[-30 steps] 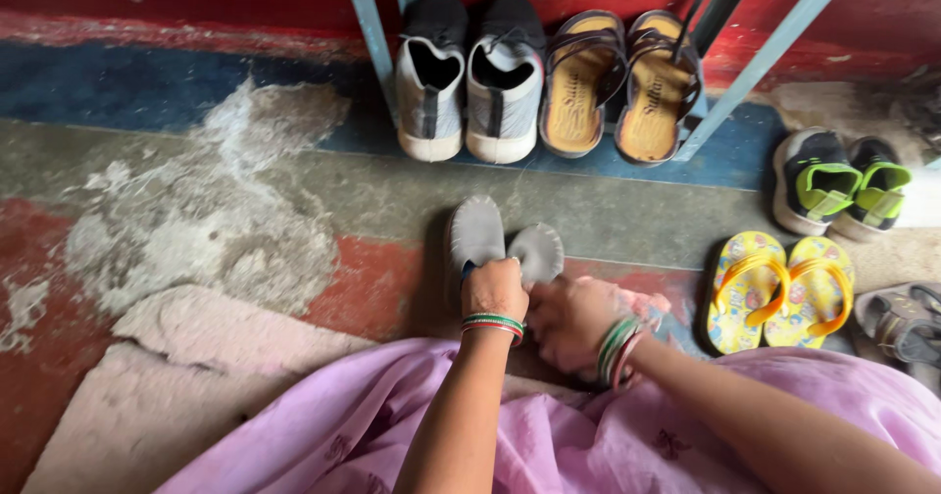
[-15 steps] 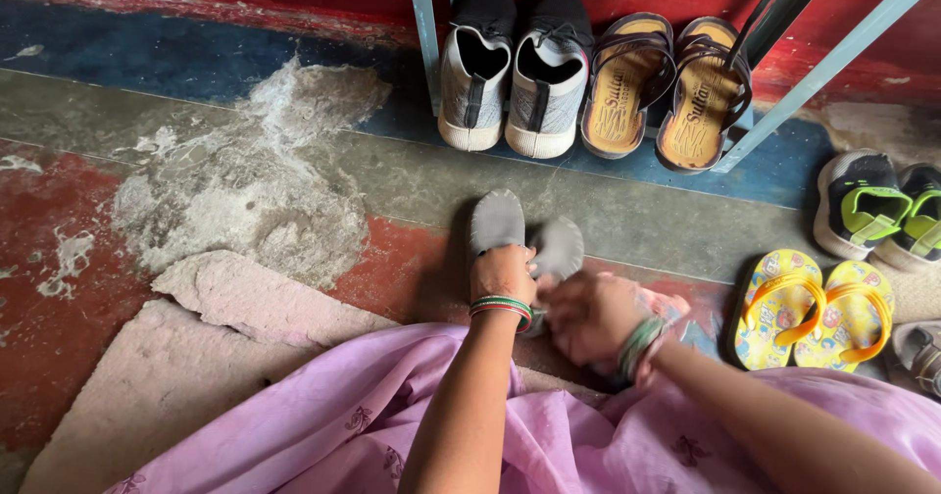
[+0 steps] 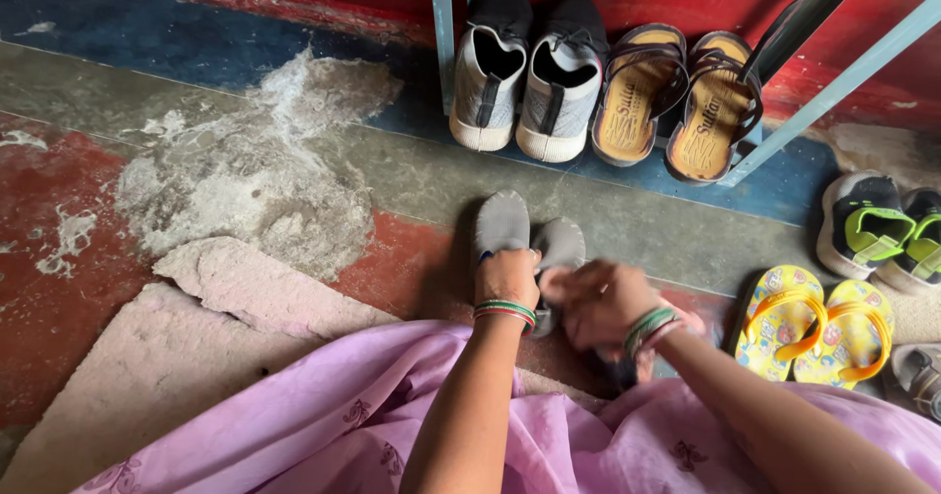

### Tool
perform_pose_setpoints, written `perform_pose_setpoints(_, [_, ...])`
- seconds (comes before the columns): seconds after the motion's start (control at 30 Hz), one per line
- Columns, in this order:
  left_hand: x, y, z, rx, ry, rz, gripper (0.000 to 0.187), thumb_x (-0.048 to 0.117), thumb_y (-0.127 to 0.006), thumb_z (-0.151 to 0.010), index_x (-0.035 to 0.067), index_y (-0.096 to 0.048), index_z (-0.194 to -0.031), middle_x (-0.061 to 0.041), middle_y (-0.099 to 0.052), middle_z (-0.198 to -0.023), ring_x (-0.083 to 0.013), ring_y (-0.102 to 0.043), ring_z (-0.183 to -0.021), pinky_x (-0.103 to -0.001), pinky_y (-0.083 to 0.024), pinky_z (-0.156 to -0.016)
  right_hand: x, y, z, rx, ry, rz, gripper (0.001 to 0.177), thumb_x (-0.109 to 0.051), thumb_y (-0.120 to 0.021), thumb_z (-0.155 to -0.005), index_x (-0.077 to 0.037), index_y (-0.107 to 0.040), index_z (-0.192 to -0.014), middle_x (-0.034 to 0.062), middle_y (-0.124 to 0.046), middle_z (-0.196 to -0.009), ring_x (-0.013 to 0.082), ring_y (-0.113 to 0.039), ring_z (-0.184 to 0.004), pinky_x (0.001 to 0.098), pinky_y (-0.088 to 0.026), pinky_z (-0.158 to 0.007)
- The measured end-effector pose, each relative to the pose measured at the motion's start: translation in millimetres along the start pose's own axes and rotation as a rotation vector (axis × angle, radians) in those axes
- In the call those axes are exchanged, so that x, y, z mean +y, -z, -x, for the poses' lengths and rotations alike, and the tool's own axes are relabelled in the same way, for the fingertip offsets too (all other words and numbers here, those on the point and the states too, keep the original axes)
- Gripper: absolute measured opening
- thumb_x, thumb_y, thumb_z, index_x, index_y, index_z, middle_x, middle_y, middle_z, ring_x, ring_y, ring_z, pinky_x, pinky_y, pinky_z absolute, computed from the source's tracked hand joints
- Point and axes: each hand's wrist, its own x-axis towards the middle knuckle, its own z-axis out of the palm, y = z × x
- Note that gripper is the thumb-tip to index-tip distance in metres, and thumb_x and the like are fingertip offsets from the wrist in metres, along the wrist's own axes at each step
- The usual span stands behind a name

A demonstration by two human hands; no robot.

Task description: The person sits on the floor and wipes a black shoe with a cloth, then places it on a shoe rack. They then pick up a pair of grey slip-on shoes and wipe them with the same cloth.

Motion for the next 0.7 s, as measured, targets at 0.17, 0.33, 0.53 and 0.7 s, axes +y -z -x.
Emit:
perform_pose_setpoints(0.17, [1.2,-12.9,-0.9,0.051,-0.038,-0.144,0.019,0.019,-0.06,-0.1,0.015,-0.079,-0.099,-0.017,-0.074,-0.096,-0.0355,-0.073,-0.09,-0.046,-0.059,-0.079,1.9,14.0,-14.6,0.257,-0.054,0.133,0.035,-0.029,-0.079,-0.074,-0.023,-0.083,-0.108,0.0082,-0.072,-0.116,0.0281,-0.074,-0.099,0.0362,-0.058,-0.087])
perform_pose_setpoints(0.33, [-7.7,-6.7,1.3,0.05,-0.047,-0.001,0.028,0.026,-0.069,-0.079,0.017,-0.076,-0.105,-0.013,-0.076,-0.092,-0.0328,-0.075,-0.087,-0.044,-0.059,-0.077,-18.4,1.0,10.3,-0.163,0.094,0.172,0.042,-0.029,-0.082,-0.064,-0.027,-0.082,-0.106,-0.0007,-0.079,-0.108,0.018,-0.079,-0.095,0.0311,-0.06,-0.087])
perform_pose_setpoints(0.53, [10.6,-9.2,-0.1,-0.059,-0.074,-0.327,0.026,0.019,-0.049,-0.103,0.012,-0.074,-0.099,-0.016,-0.076,-0.093,-0.0332,-0.076,-0.085,-0.046,-0.059,-0.07,3.8,38.2,-12.4,0.067,-0.269,0.109,0.053,-0.024,-0.09,-0.056,-0.026,-0.081,-0.108,-0.0006,-0.081,-0.105,0.0197,-0.079,-0.092,0.033,-0.062,-0.087])
perform_pose_setpoints(0.7, [20.6,-9.5,12.1,0.163,0.104,-0.273,0.025,0.013,-0.052,-0.094,0.009,-0.067,-0.113,-0.014,-0.071,-0.106,-0.0309,-0.071,-0.096,-0.046,-0.056,-0.079,25.8,42.8,-23.9,0.154,0.45,0.706,0.031,-0.026,-0.083,-0.059,-0.026,-0.079,-0.09,-0.002,-0.075,-0.107,0.0296,-0.069,-0.113,0.05,-0.055,-0.093])
